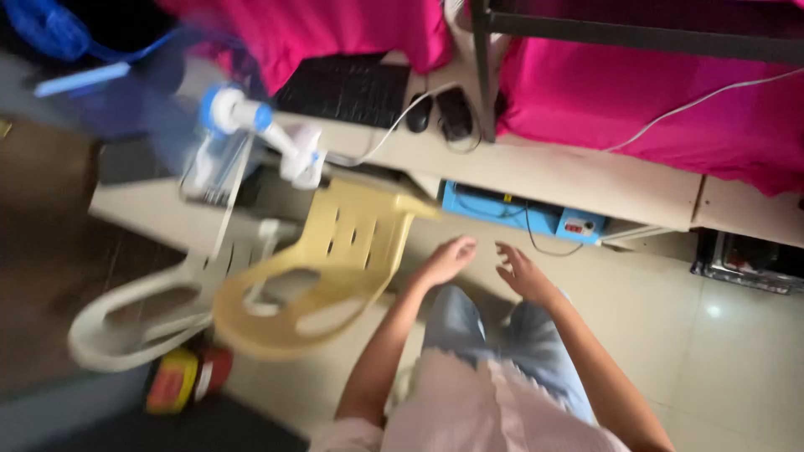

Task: The person sits on the floor and pulls a blue laminator from under a desk. They place it on the desk surface, remove the black top cover, and use a fluffy duster to clean the internal rollers and the machine's exterior.

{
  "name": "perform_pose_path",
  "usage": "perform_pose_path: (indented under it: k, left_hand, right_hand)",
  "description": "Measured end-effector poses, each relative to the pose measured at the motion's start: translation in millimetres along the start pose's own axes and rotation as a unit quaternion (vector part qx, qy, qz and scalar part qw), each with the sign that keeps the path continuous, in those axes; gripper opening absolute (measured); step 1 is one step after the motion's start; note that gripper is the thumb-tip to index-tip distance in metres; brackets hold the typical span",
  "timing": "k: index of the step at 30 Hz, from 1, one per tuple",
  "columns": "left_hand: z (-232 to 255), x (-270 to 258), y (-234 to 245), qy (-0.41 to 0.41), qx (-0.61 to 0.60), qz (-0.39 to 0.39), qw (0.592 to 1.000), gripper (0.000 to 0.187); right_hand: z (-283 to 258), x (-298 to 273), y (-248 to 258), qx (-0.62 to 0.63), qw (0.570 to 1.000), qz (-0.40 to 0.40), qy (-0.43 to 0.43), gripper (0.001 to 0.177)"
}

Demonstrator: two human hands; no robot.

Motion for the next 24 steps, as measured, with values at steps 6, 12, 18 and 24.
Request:
perform_pose_path:
  k: [6, 12, 18, 24]
  left_hand:
    - [-103, 118, -55, -0.060, -0.038, -0.032, 0.997, 0.035]
    - [-193, 236, -119, -0.204, 0.059, 0.058, 0.975, 0.037]
    - [-282, 319, -147, -0.294, 0.078, 0.225, 0.926, 0.054]
    - [-322, 349, -148, -0.309, 0.107, 0.319, 0.890, 0.058]
  right_hand:
    - [139, 11, -22, -0.068, 0.996, 0.047, 0.019, 0.058]
    - [293, 23, -17, -0.186, 0.981, 0.063, -0.006, 0.056]
    - [458, 36, -41, -0.320, 0.932, 0.137, 0.102, 0.061]
    - [487, 43, -37, -0.251, 0.941, 0.213, 0.077, 0.048]
Point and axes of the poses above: each hand's wrist, its own x-axis towards the middle knuckle, its own y-axis out of the back of the hand, z = x × y, the point moved 7 cm from there along x, towards the middle knuckle, and after that the axes turned 7 degrees about y, right-handed, at the moved point
